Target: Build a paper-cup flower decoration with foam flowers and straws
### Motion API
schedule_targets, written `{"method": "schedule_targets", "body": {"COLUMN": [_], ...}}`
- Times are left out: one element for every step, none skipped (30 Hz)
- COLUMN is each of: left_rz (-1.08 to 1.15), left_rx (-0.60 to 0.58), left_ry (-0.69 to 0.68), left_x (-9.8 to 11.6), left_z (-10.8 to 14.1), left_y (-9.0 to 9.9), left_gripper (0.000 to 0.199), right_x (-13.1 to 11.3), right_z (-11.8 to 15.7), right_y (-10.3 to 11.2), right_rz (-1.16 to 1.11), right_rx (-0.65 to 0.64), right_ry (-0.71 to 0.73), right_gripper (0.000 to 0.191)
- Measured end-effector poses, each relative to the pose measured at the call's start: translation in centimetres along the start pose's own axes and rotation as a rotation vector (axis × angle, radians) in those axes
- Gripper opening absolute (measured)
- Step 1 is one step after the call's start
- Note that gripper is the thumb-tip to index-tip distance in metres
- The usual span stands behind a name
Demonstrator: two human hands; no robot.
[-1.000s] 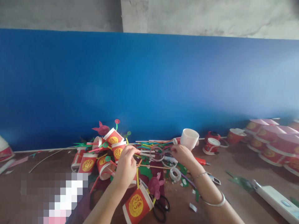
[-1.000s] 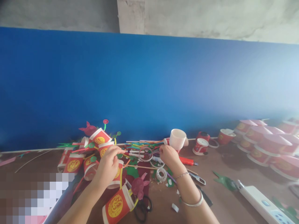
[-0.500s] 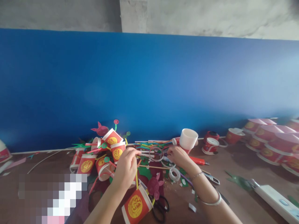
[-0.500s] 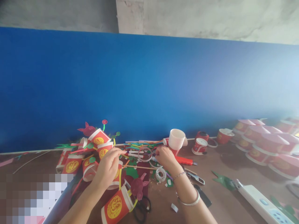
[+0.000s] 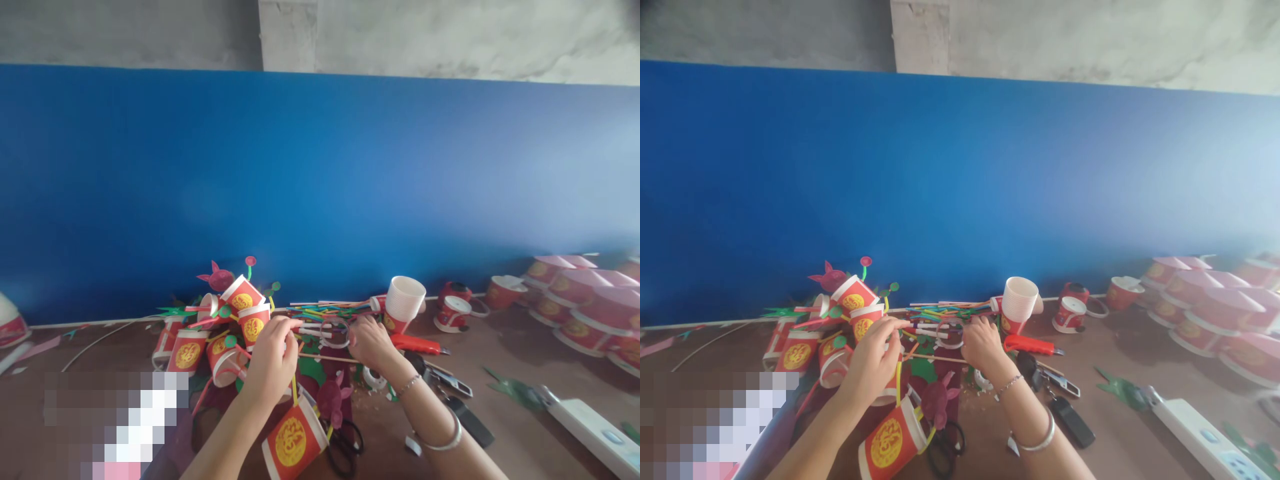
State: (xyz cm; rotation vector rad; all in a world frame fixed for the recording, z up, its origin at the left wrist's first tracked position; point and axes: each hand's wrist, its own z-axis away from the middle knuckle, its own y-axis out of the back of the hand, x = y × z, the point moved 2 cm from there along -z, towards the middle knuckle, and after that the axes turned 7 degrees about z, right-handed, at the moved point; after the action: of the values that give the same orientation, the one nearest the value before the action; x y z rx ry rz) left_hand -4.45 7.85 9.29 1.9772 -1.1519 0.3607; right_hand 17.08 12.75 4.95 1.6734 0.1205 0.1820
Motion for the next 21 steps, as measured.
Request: {"method": "schedule_targets", "body": {"left_rz": [0.000, -0.001, -0.002, -0.005, -0.010, -0.018, -0.026, -0.034, -0.043, -0.051, -0.060, -0.068, -0.073, -0.075, -0.073, -0.067, -0.058, -0.047, -0.035, -0.023, -0.012], "left_rx": [0.000, -0.002, -0.003, -0.006, -0.009, -0.011, -0.015, -0.021, -0.029, -0.039, -0.047, -0.058, -0.069, -0.082, -0.096, -0.108, -0.118, -0.127, -0.134, -0.141, -0.148], "left_ry": [0.000, 0.000, -0.003, -0.007, -0.012, -0.017, -0.021, -0.022, -0.023, -0.022, -0.025, -0.029, -0.035, -0.043, -0.051, -0.058, -0.063, -0.064, -0.063, -0.060, -0.055], "left_x": [0.0, -0.1, -0.1, -0.2, -0.3, -0.3, -0.4, -0.4, -0.4, -0.4, -0.3, -0.1, 0.0, 0.2, 0.4, 0.7, 0.9, 1.1, 1.3, 1.4, 1.5], "left_z": [0.0, 0.0, 0.1, 0.1, 0.2, 0.2, 0.2, 0.3, 0.3, 0.3, 0.3, 0.3, 0.4, 0.4, 0.5, 0.6, 0.8, 0.9, 1.0, 1.2, 1.3], "left_y": [0.0, -0.1, -0.1, -0.2, -0.3, -0.4, -0.4, -0.5, -0.6, -0.7, -0.7, -0.8, -0.9, -1.0, -1.1, -1.3, -1.5, -1.6, -1.8, -1.9, -2.1], "left_gripper": [0.028, 0.027, 0.027, 0.027, 0.027, 0.028, 0.028, 0.028, 0.029, 0.030, 0.031, 0.032, 0.034, 0.036, 0.039, 0.042, 0.045, 0.048, 0.050, 0.050, 0.050], "right_x": [-0.1, -0.2, -0.4, -0.5, -0.7, -0.8, -0.9, -1.0, -1.1, -1.2, -1.3, -1.5, -1.8, -2.1, -2.5, -2.9, -3.2, -3.5, -3.8, -4.0, -4.2], "right_z": [0.0, 0.1, 0.1, 0.1, 0.1, 0.0, 0.0, -0.1, -0.1, -0.1, -0.1, 0.0, 0.1, 0.3, 0.6, 0.9, 1.2, 1.4, 1.7, 1.8, 1.9], "right_y": [0.1, 0.2, 0.2, 0.2, 0.1, 0.1, 0.1, 0.2, 0.5, 0.8, 1.2, 1.7, 2.3, 2.8, 3.4, 3.9, 4.3, 4.6, 4.8, 4.9, 5.0], "right_rz": [-0.017, -0.036, -0.055, -0.074, -0.093, -0.111, -0.130, -0.149, -0.171, -0.192, -0.209, -0.235, -0.282, -0.342, -0.450, -0.563, -0.653, -0.721, -0.760, -0.777, -0.785], "right_rx": [0.013, 0.023, 0.028, 0.028, 0.027, 0.029, 0.035, 0.048, 0.067, 0.089, 0.110, 0.127, 0.138, 0.140, 0.135, 0.125, 0.115, 0.107, 0.107, 0.114, 0.123], "right_ry": [0.005, 0.014, 0.029, 0.047, 0.066, 0.083, 0.097, 0.109, 0.121, 0.130, 0.139, 0.154, 0.174, 0.201, 0.239, 0.273, 0.297, 0.316, 0.325, 0.331, 0.333], "right_gripper": [0.024, 0.028, 0.031, 0.031, 0.029, 0.023, 0.017, 0.014, 0.013, 0.013, 0.014, 0.015, 0.016, 0.017, 0.018, 0.019, 0.018, 0.017, 0.016, 0.015, 0.014]}}
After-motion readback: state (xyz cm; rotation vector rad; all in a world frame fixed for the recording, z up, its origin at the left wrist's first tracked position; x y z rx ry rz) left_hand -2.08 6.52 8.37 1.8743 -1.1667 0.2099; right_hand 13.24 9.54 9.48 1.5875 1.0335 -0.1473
